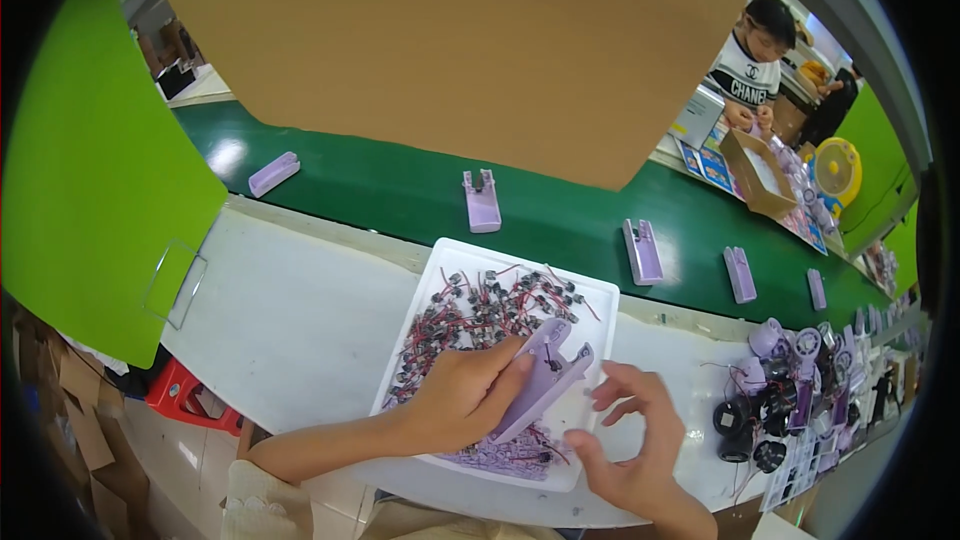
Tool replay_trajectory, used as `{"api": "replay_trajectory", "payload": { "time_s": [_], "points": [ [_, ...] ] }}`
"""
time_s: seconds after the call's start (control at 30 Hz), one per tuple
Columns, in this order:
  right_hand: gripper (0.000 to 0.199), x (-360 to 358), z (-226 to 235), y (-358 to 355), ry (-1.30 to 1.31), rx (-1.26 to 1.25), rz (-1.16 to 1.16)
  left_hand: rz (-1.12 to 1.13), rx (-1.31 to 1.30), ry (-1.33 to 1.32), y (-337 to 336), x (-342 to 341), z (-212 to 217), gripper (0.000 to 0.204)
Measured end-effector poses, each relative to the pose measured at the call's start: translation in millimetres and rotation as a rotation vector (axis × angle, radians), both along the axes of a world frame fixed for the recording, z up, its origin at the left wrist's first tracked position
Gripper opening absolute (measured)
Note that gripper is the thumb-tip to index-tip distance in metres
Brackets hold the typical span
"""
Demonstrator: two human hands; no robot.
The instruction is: The person assembles small electronic components into a purple plastic housing by hand at a factory workstation.
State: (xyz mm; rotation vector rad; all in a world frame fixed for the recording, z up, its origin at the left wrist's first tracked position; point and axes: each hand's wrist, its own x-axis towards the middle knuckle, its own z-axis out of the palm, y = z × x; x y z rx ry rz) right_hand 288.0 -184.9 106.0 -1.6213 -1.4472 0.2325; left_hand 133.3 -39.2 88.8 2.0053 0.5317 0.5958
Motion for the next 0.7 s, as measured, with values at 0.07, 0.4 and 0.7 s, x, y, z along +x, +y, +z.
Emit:
{"api": "replay_trajectory", "payload": {
  "time_s": [0.07,0.4,0.7],
  "points": [
    [0.058,-2,8,6,-0.024,0.043,-0.006,0.019,0.070,0.042,1,-5,1,0.014],
    [0.025,-13,13,39,-0.162,0.046,-0.068,0.182,0.595,-0.047,-6,-12,-3,0.043],
    [0.021,-25,11,52,-0.135,0.132,-0.007,0.239,0.677,-0.132,-10,-18,-10,0.043]
  ]
}}
